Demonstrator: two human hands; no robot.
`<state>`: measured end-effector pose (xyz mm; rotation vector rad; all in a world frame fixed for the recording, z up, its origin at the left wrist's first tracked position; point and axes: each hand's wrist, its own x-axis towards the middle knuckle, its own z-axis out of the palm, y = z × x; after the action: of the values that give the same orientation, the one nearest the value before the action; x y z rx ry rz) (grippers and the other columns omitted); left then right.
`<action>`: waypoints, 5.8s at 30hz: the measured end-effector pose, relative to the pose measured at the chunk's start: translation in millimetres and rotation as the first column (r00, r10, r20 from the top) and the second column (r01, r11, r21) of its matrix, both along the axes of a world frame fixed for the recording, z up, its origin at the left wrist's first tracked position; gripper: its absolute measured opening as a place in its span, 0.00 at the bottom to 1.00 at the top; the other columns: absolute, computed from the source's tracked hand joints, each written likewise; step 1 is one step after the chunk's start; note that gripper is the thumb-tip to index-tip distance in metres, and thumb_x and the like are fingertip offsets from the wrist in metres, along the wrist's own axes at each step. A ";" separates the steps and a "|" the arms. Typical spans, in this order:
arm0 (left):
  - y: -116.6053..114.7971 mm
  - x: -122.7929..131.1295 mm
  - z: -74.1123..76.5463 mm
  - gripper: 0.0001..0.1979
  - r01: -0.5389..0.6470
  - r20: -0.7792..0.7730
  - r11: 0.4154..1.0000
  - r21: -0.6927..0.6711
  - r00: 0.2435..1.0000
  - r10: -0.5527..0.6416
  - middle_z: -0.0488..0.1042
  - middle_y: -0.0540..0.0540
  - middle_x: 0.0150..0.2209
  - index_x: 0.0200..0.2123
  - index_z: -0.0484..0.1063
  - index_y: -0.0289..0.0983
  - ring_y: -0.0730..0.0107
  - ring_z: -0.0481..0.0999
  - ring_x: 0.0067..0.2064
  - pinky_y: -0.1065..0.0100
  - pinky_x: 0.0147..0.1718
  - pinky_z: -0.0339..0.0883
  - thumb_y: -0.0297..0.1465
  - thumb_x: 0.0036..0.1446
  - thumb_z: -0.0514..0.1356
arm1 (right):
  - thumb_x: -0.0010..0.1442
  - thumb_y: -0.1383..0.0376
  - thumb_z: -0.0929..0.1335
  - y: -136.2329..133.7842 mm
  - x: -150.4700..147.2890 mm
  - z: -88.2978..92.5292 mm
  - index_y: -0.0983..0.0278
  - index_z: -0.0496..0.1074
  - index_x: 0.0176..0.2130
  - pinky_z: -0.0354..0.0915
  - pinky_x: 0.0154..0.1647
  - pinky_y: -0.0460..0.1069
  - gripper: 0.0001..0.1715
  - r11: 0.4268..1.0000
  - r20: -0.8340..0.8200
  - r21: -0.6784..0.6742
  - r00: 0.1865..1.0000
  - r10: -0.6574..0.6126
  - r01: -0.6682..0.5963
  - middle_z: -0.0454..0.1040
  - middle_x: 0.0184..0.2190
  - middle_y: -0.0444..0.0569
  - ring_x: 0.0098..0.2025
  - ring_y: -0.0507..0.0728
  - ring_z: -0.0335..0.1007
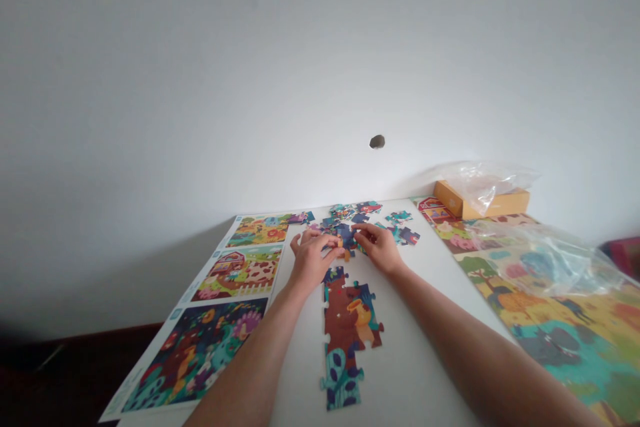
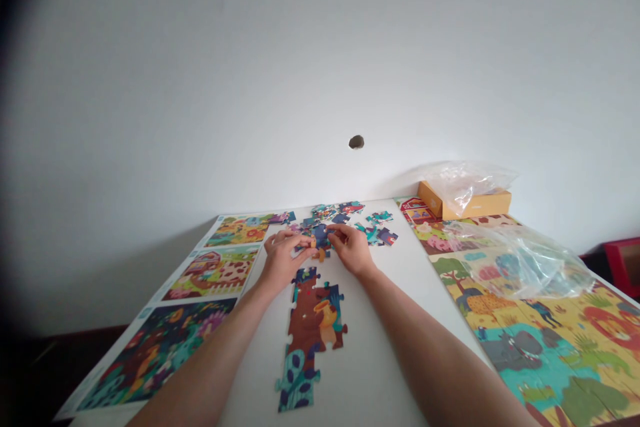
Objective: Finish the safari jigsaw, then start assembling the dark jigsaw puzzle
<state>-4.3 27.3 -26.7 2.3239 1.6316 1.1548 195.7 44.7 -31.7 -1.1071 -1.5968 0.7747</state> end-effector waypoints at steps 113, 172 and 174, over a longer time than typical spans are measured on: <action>-1.9 1.4 4.7 0.09 -0.029 -0.014 0.999 -0.031 0.999 0.029 0.83 0.50 0.38 0.38 0.79 0.48 0.56 0.74 0.51 0.44 0.63 0.42 0.33 0.52 0.70 | 0.59 0.55 0.67 3.3 -1.8 -5.4 0.65 0.79 0.45 0.57 0.28 0.46 0.21 1.000 -0.019 -0.007 1.000 -0.016 0.016 0.71 0.25 0.44 0.25 0.51 0.60; -6.0 -1.8 8.7 0.06 0.122 -0.053 0.993 0.002 0.991 -0.122 0.83 0.51 0.39 0.34 0.80 0.46 0.56 0.73 0.52 0.47 0.61 0.47 0.35 0.52 0.72 | 0.56 0.52 0.71 0.7 2.1 -2.7 0.65 0.74 0.32 0.57 0.25 0.45 0.18 0.997 -0.120 -0.069 0.993 0.020 -0.028 0.68 0.22 0.43 0.24 0.50 0.60; -7.2 -2.0 10.0 0.07 0.142 -0.048 0.990 0.002 0.989 -0.142 0.83 0.50 0.39 0.34 0.80 0.46 0.56 0.72 0.52 0.47 0.61 0.48 0.35 0.50 0.73 | 0.55 0.53 0.71 0.9 3.7 -1.9 0.65 0.74 0.31 0.58 0.25 0.45 0.17 0.996 -0.143 -0.076 0.989 0.038 -0.050 0.70 0.22 0.43 0.24 0.50 0.61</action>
<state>-6.3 20.2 -16.8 2.4440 1.4502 1.0839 199.4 45.6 -33.5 -1.0518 -1.4863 0.9321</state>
